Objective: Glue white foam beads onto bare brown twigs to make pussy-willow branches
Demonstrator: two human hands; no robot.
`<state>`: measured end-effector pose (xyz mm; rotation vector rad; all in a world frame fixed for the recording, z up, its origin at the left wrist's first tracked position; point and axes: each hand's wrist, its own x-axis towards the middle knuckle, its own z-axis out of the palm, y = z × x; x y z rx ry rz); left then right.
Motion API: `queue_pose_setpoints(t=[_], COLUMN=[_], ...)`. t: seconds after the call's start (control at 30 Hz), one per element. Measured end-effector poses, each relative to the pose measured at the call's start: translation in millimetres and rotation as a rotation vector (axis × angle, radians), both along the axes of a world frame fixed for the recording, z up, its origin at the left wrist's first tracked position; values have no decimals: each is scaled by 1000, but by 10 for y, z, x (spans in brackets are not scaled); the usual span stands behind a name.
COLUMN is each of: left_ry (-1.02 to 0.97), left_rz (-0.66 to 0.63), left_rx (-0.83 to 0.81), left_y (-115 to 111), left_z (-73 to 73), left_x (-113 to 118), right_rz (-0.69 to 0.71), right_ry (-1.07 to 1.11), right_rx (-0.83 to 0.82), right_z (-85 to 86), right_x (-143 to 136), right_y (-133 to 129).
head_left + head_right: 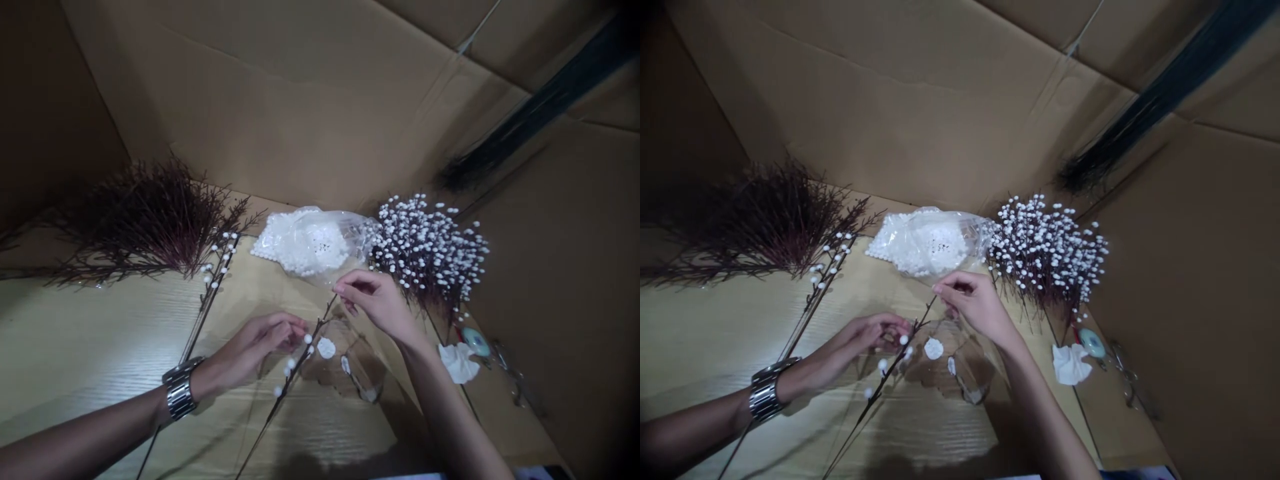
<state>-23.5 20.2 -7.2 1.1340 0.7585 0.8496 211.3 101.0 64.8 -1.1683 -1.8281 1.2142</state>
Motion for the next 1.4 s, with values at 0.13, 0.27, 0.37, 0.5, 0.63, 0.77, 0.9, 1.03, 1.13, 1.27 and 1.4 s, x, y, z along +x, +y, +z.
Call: queue_pose_setpoints(t=[0.13, 0.27, 0.37, 0.5, 0.63, 0.77, 0.9, 1.03, 1.13, 1.27, 1.4], left_ry=[81, 154, 146, 103, 38, 16, 33, -9, -6, 18, 7], left_rz=[-29, -73, -92, -69, -54, -29, 29, 40, 51, 55, 68], left_rx=[69, 80, 63, 94, 20, -54, -73, -85, -79, -42, -27], left_y=[22, 21, 10, 18, 43, 53, 61, 67, 65, 62, 55], left_z=[13, 72, 60, -14, -45, -68, -98, -101, -112, -139, -136], left_x=[12, 22, 39, 63, 75, 74, 68, 55, 40, 23, 22], right_rz=[41, 92, 117, 138, 152, 144, 133, 75, -51, -33, 35], right_ry=[-213, -267, -231, -185, -128, -56, -37, -260, -452, -615, -721], right_rx=[110, 186, 178, 152, 97, 31, 23, 220, 404, 421, 396], right_z=[96, 41, -16, -54, -58, -71, -90, -99, -136, -302, -539], right_x=[-112, -306, -408, -478, -507, -528, -482, -271, -106, -80, -208], right_y=[-32, -22, -17, -11, 11, 24, 46, 303, 701, 1179, 1341])
